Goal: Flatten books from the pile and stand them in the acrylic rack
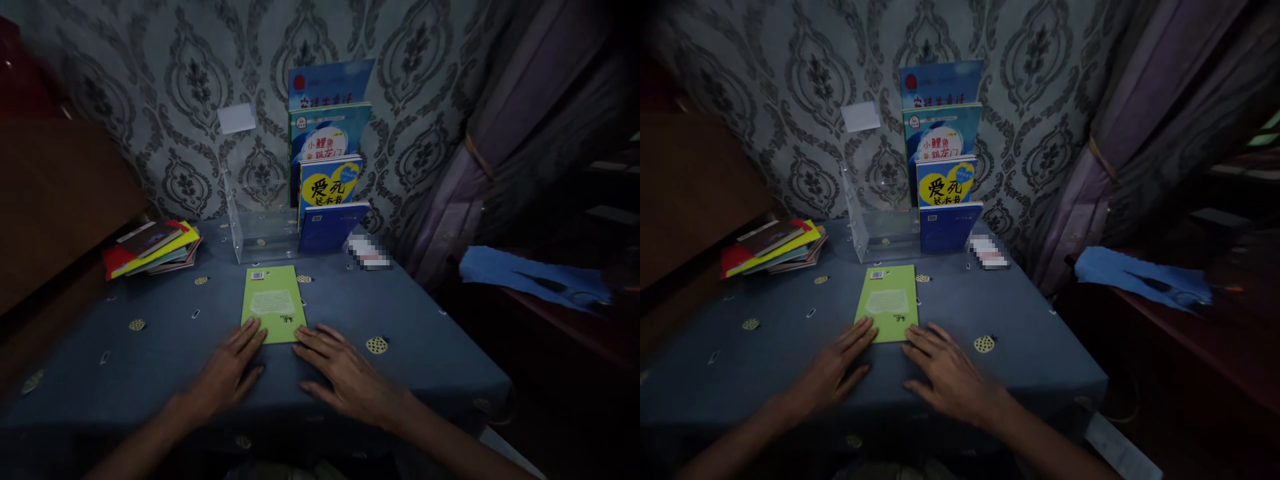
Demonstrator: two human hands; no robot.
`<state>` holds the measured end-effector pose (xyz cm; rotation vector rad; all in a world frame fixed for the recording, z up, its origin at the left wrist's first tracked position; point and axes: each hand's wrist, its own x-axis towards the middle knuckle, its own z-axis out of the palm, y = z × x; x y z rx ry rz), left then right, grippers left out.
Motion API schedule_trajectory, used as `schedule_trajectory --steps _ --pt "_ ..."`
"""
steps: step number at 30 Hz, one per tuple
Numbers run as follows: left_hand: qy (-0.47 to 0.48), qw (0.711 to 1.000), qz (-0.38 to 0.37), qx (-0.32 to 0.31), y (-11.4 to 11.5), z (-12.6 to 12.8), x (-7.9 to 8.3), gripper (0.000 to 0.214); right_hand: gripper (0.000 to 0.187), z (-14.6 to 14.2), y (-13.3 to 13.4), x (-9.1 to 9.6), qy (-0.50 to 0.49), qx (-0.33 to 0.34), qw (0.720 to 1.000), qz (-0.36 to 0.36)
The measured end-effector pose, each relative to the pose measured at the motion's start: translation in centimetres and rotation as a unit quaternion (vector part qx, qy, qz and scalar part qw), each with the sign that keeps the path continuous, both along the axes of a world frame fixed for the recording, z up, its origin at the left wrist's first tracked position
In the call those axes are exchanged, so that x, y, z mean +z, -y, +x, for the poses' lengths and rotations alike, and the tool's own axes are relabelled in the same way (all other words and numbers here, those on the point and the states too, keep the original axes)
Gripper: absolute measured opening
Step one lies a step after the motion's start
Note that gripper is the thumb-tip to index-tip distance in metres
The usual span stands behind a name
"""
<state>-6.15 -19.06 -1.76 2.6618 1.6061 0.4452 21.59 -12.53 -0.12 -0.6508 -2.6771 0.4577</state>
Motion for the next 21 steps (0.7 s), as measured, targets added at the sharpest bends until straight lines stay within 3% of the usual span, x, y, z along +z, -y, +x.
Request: schedule_trajectory --steps 4,7,11,14,17,21 --pt "0.02 1.0 -0.004 -0.002 -1.1 -0.8 0.8 0.044 0.035 -0.6 -2.1 0.9 -0.04 -0.002 0.999 -0.026" --pt "0.033 0.999 -0.014 0.026 -5.1 -1.9 1.3 0.04 0.035 -2.7 -5.9 0.9 -0.051 -0.027 0.998 -0.013" --pt "0.033 0.994 -0.015 0.103 -11.7 -3.3 1.1 0.048 0.044 -6.2 -11.4 0.1 0.006 -0.087 0.996 0.014" --pt "0.041 0.993 -0.009 0.113 -14.2 -3.8 1.1 0.048 0.047 -7.5 -13.6 -0.4 0.02 -0.124 0.992 0.017" --pt "0.045 0.994 -0.011 0.095 -13.1 -3.7 1.2 0.049 0.049 -6.8 -13.2 -0.5 0.02 -0.098 0.995 0.02" --pt "0.04 0.997 -0.025 0.063 -8.6 -2.6 1.2 0.054 0.053 -4.1 -9.7 -0.6 0.017 -0.065 0.997 0.026"
